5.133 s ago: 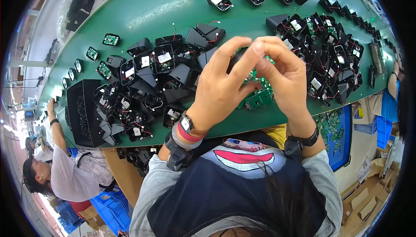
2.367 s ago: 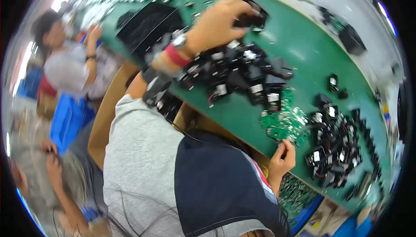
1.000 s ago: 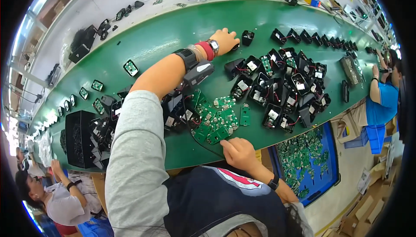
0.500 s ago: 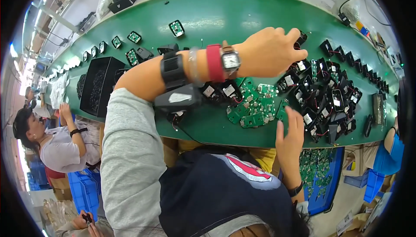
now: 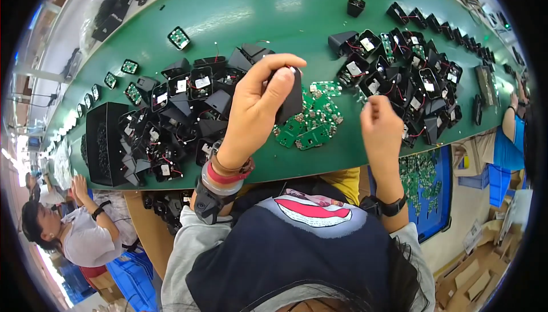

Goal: The person picks up a circuit board and a black plastic housing, connects a wire from the housing to the board by hand, and presses the board into the housing. They repeat this process for several units, placing each assembled component back onto the table.

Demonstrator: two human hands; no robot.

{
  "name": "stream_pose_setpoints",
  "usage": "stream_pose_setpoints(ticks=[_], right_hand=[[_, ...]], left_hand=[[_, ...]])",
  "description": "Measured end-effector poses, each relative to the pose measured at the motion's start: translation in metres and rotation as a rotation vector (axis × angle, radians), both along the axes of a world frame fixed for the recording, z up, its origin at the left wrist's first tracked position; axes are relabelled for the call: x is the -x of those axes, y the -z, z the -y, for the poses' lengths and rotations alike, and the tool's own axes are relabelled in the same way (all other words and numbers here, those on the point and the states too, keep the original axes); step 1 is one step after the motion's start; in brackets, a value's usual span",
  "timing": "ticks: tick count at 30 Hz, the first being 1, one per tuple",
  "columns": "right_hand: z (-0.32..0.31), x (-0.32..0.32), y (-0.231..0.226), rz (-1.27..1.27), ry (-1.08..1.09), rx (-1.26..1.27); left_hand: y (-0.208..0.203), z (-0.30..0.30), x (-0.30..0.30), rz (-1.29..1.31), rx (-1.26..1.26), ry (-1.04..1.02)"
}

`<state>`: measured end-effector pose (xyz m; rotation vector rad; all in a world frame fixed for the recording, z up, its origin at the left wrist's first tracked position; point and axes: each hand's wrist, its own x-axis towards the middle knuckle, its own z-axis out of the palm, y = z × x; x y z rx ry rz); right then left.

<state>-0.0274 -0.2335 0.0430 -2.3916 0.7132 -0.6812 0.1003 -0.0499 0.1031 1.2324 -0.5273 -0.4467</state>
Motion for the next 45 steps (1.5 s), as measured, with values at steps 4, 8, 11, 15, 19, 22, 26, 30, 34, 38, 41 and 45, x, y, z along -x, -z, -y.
stream_pose_setpoints(ticks=[4, 8, 11, 15, 19, 22, 26, 30, 34, 38, 41, 45], right_hand=[[0.003, 0.0, -0.029, 0.337, 0.002, -0.532], [-0.006, -0.003, -0.055, 0.446, -0.154, -0.734], [-0.016, -0.011, -0.069, 0.482, -0.229, -0.806], [-0.025, -0.025, -0.074, 0.483, -0.359, -0.897], [-0.034, -0.036, -0.076, 0.424, -0.425, -0.949], [-0.039, -0.04, -0.076, 0.386, -0.456, -0.984], [-0.04, -0.041, -0.076, 0.378, -0.391, -0.929], [-0.044, -0.044, -0.07, 0.386, -0.386, -0.933], [-0.047, -0.044, -0.066, 0.358, -0.365, -0.946], [-0.043, -0.043, -0.063, 0.36, -0.33, -1.01], [-0.044, -0.043, -0.062, 0.375, -0.286, -0.993], [-0.052, -0.04, -0.057, 0.333, -0.264, -0.919]], left_hand=[[0.007, 0.01, 0.002, 0.311, -0.052, 0.003], [0.018, 0.016, 0.003, 0.266, 0.019, -0.011], [0.019, 0.015, 0.001, 0.089, 0.104, 0.041], [0.024, 0.015, 0.003, -0.106, 0.206, 0.098], [0.027, 0.015, 0.0, -0.111, 0.259, 0.136], [0.03, 0.016, -0.003, 0.036, 0.313, 0.136], [0.032, 0.017, -0.002, 0.191, 0.252, 0.082], [0.028, 0.017, 0.005, 0.217, 0.161, 0.002], [0.025, 0.016, 0.006, 0.291, 0.063, -0.062], [0.03, 0.013, 0.005, 0.166, 0.085, 0.065], [0.031, 0.013, 0.005, 0.107, 0.157, 0.233], [0.017, 0.015, 0.014, 0.015, 0.019, 0.175]])
